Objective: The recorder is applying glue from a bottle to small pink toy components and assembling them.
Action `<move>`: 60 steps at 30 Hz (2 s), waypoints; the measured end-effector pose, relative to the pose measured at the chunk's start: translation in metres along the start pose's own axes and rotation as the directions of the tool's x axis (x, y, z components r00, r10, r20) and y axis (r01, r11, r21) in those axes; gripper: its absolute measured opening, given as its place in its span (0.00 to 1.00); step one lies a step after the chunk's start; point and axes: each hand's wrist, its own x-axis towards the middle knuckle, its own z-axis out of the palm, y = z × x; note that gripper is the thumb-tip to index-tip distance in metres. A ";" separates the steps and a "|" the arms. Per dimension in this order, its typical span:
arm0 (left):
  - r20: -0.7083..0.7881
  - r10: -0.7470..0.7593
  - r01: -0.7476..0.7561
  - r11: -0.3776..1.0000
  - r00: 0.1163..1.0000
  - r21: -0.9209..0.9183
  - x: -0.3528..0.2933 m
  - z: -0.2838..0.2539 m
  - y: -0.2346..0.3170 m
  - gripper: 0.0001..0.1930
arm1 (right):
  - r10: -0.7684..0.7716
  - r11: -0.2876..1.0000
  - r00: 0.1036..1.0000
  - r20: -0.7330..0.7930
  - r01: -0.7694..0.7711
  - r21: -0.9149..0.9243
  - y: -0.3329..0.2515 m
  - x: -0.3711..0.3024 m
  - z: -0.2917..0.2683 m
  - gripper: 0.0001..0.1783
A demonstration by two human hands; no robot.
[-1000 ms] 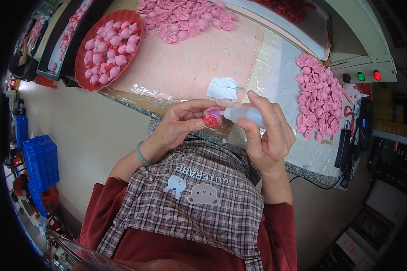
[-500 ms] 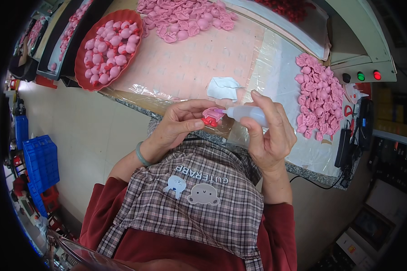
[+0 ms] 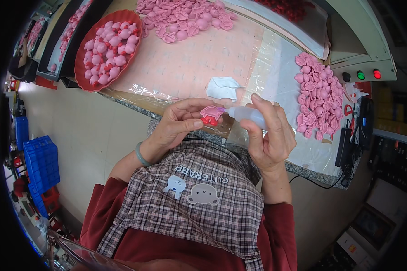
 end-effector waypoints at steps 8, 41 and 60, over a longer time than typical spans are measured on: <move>-0.009 0.020 -0.020 1.000 1.000 -0.002 0.000 -0.003 -0.003 0.24 | -0.066 0.993 0.998 0.025 0.068 -0.101 -0.004 -0.002 -0.003 0.21; -0.050 0.074 -0.072 0.997 0.996 0.041 0.002 -0.005 -0.005 0.22 | -0.073 0.989 0.997 -0.001 0.073 -0.129 0.002 -0.002 0.002 0.23; -0.092 0.067 -0.062 0.996 0.993 0.057 0.002 -0.005 -0.006 0.22 | -0.093 0.987 0.994 0.059 0.100 -0.127 -0.001 0.000 0.002 0.22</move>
